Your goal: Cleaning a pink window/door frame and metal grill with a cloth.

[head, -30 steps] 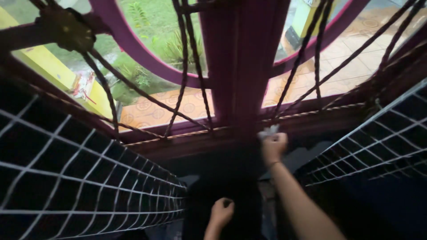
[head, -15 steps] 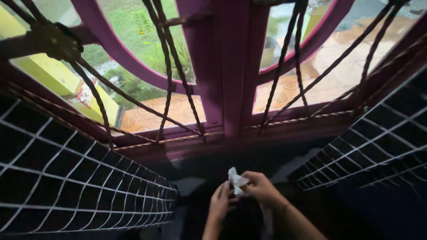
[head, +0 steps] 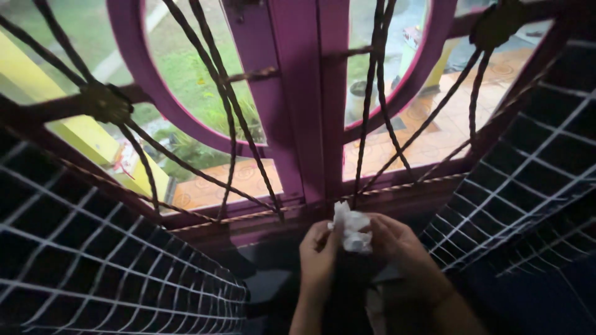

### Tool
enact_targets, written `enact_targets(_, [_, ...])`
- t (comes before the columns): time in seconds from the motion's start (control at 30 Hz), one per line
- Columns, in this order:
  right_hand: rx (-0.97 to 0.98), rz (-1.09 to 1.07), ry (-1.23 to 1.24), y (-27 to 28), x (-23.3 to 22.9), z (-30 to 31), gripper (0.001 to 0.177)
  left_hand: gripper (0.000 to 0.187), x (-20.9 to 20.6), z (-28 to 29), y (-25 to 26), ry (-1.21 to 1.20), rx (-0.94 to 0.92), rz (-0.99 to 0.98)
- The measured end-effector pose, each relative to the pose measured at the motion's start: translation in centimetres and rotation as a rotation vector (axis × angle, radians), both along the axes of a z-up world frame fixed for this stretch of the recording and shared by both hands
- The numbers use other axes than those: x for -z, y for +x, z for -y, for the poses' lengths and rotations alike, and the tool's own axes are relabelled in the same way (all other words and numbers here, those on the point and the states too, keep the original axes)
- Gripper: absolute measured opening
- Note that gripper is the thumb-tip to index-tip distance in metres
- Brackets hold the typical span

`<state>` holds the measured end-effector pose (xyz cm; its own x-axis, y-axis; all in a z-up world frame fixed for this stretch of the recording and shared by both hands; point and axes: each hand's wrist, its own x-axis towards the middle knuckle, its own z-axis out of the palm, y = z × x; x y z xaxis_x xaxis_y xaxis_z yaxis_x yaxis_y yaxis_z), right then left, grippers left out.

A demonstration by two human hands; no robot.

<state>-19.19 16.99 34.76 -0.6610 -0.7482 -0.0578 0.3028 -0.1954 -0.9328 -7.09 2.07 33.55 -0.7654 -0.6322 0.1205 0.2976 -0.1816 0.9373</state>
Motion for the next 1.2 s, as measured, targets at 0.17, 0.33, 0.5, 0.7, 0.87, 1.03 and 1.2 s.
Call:
enact_targets(0.17, [-0.115, -0.355, 0.000, 2.0, -9.9, 1.7, 0.053, 0.025, -8.7, 0.3, 1.2, -0.011, -0.047, -0.074])
enact_targets(0.33, [0.133, -0.456, 0.039, 1.9, -15.2, 4.4, 0.033, 0.028, -14.2, 1.6, 1.8, 0.145, -0.079, -0.254])
enact_targets(0.5, [0.231, -0.369, -0.072, 3.7, -16.3, 6.2, 0.031, 0.030, -15.5, 2.5, 1.9, 0.173, -0.123, -0.333])
enact_targets(0.7, [0.331, -0.504, -0.092, 5.5, -14.6, 6.6, 0.031, 0.037, -15.2, 2.0, 2.7, 0.131, -0.064, -0.207])
enact_targets(0.87, [0.419, -0.494, -0.270, 3.7, -11.5, 6.8, 0.030, 0.039, -14.0, 1.8, 2.7, 0.114, -0.160, -0.219])
enact_targets(1.03, [-0.075, -0.308, -0.124, 4.2, -14.5, 4.0, 0.043, 0.037, -15.8, 1.4, 4.0, 0.117, -0.106, -0.238])
enact_targets(1.2, [0.150, -0.585, -0.039, 3.8, -11.6, 5.1, 0.033, 0.034, -12.4, 1.6, 2.8, 0.129, -0.042, -0.181])
